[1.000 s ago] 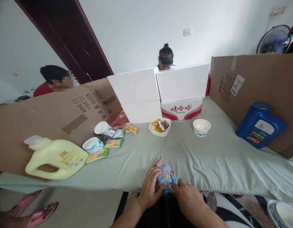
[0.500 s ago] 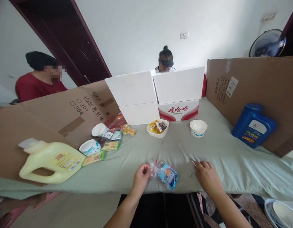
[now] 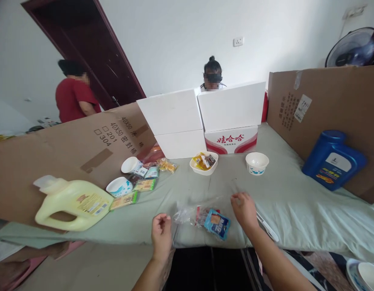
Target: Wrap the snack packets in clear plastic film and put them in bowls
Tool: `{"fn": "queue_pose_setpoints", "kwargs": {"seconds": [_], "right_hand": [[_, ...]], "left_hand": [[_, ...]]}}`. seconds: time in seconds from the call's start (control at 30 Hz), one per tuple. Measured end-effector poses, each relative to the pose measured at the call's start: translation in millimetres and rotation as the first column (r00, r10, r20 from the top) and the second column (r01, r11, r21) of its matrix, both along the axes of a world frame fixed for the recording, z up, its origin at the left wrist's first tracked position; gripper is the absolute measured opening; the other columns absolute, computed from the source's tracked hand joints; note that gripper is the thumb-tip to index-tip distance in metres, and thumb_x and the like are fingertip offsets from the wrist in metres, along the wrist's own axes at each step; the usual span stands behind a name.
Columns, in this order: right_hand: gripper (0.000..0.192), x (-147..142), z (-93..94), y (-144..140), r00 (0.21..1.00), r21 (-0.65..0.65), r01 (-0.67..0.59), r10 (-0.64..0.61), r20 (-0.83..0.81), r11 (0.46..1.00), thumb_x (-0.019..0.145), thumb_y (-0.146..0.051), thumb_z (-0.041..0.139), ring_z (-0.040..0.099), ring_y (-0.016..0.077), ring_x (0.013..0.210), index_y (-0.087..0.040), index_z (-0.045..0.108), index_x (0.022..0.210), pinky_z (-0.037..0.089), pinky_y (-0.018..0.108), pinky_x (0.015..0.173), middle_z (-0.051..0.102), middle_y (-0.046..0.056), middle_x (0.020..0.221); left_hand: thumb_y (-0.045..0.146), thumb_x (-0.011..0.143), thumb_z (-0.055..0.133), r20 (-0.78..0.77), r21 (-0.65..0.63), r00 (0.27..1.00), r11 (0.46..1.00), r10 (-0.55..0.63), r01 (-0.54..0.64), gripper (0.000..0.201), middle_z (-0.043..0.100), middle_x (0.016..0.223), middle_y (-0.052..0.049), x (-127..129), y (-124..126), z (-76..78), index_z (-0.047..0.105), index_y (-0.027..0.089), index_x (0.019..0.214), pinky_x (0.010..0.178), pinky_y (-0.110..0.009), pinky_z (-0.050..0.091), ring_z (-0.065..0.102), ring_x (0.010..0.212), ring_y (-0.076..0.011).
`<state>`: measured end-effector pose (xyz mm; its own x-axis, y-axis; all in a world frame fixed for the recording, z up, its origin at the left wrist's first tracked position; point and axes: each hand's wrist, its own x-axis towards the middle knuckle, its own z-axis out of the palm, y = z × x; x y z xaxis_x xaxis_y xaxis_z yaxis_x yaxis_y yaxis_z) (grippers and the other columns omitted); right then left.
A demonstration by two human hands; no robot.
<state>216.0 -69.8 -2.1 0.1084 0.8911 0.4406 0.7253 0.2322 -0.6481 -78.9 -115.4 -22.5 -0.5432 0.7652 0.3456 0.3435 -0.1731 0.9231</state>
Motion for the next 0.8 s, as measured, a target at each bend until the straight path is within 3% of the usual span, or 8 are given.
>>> {"fn": "queue_pose_setpoints", "kwargs": {"seconds": [0.1, 0.17, 0.23, 0.4, 0.53, 0.63, 0.7, 0.8], "right_hand": [[0.032, 0, 5.6, -3, 0.998, 0.035, 0.039, -0.037, -0.057, 0.999, 0.091, -0.042, 0.042, 0.06, 0.0205, 0.075, -0.017, 0.061, 0.096, 0.049, 0.035, 0.071, 0.064, 0.008, 0.082], [0.027, -11, 8.5, -16, 0.994, 0.071, -0.068, 0.074, -0.085, 0.995, 0.092, -0.04, 0.044, 0.06, 0.0172, 0.071, -0.019, 0.06, 0.099, 0.049, 0.03, 0.068, 0.064, 0.005, 0.08], [0.023, -24, 7.8, -27, 0.969, 0.07, -0.227, 0.232, -0.078, 0.971, 0.094, -0.035, 0.042, 0.061, 0.0155, 0.072, -0.021, 0.06, 0.098, 0.049, 0.027, 0.068, 0.066, 0.003, 0.082], [0.025, -37, -10.7, -21, 0.937, -0.017, -0.348, 0.347, -0.05, 0.937, 0.093, -0.026, 0.04, 0.063, 0.0193, 0.088, -0.021, 0.063, 0.098, 0.05, 0.033, 0.079, 0.069, 0.007, 0.092], [0.03, -30, -25.2, -13, 0.899, -0.092, -0.437, 0.438, -0.007, 0.895, 0.09, -0.032, 0.05, 0.059, 0.0226, 0.103, -0.018, 0.061, 0.114, 0.047, 0.038, 0.09, 0.068, 0.01, 0.106], [0.05, -27, -27.4, -15, 0.864, -0.151, -0.484, 0.498, 0.072, 0.862, 0.083, -0.039, 0.063, 0.051, 0.0261, 0.115, -0.016, 0.055, 0.126, 0.041, 0.042, 0.1, 0.063, 0.011, 0.119], [0.064, -28, -25.4, -16, 0.85, -0.201, -0.487, 0.514, 0.115, 0.85, 0.076, -0.045, 0.07, 0.048, 0.0289, 0.117, -0.015, 0.053, 0.13, 0.038, 0.045, 0.102, 0.061, 0.013, 0.123], [0.07, -33, -18.6, -15, 0.837, -0.266, -0.483, 0.53, 0.139, 0.834, 0.069, -0.049, 0.075, 0.05, 0.0302, 0.111, -0.014, 0.056, 0.127, 0.039, 0.046, 0.098, 0.061, 0.014, 0.118]], "left_hand": [[0.033, 0.089, 0.053, -0.308, 0.102, 0.924, 0.958, -0.226, 0.268, 0.014, 0.057, 0.077, -0.002, 12, -15, 15.2, 0.057, 0.02, 0.088, 0.065, -0.026, 0.048, 0.057, 0.069, -0.0149], [0.023, 0.091, 0.049, -0.504, 0.043, 0.754, 0.86, -0.422, 0.509, 0.011, 0.059, 0.077, -0.003, 26, -18, 25.3, 0.059, 0.02, 0.088, 0.065, -0.027, 0.049, 0.057, 0.069, -0.0151], [0.018, 0.092, 0.044, -0.615, -0.047, 0.592, 0.774, -0.52, 0.631, 0.018, 0.064, 0.084, -0.006, 42, -11, 32.6, 0.061, 0.02, 0.094, 0.073, -0.031, 0.051, 0.061, 0.078, -0.0175], [0.024, 0.094, 0.046, -0.705, -0.33, 0.388, 0.759, -0.593, 0.561, 0.032, 0.06, 0.126, -0.011, 66, 25, 37.9, 0.056, 0.021, 0.124, 0.104, -0.053, 0.039, 0.049, 0.124, -0.028], [0.028, 0.085, 0.064, -0.652, -0.51, 0.211, 0.628, -0.728, 0.588, 0.023, 0.053, 0.136, -0.006, 59, 20, 37.2, 0.066, 0.026, 0.108, 0.11, -0.054, 0.033, 0.038, 0.134, -0.0293], [0.027, 0.084, 0.066, -0.626, -0.475, 0.22, 0.59, -0.748, 0.653, 0.006, 0.054, 0.133, -0.004, 42, -3, 35.8, 0.069, 0.023, 0.082, 0.11, -0.047, 0.034, 0.038, 0.134, -0.0274], [0.034, 0.084, 0.066, -0.602, -0.436, 0.271, 0.594, -0.751, 0.676, 0.02, 0.057, 0.128, -0.005, 31, -16, 35.0, 0.065, 0.02, 0.07, 0.106, -0.046, 0.038, 0.04, 0.131, -0.0295], [0.036, 0.092, 0.051, -0.548, -0.375, 0.427, 0.668, -0.719, 0.643, 0.03, 0.061, 0.113, -0.008, 22, -21, 34.1, 0.059, 0.019, 0.069, 0.096, -0.043, 0.045, 0.052, 0.115, -0.0264]]}}
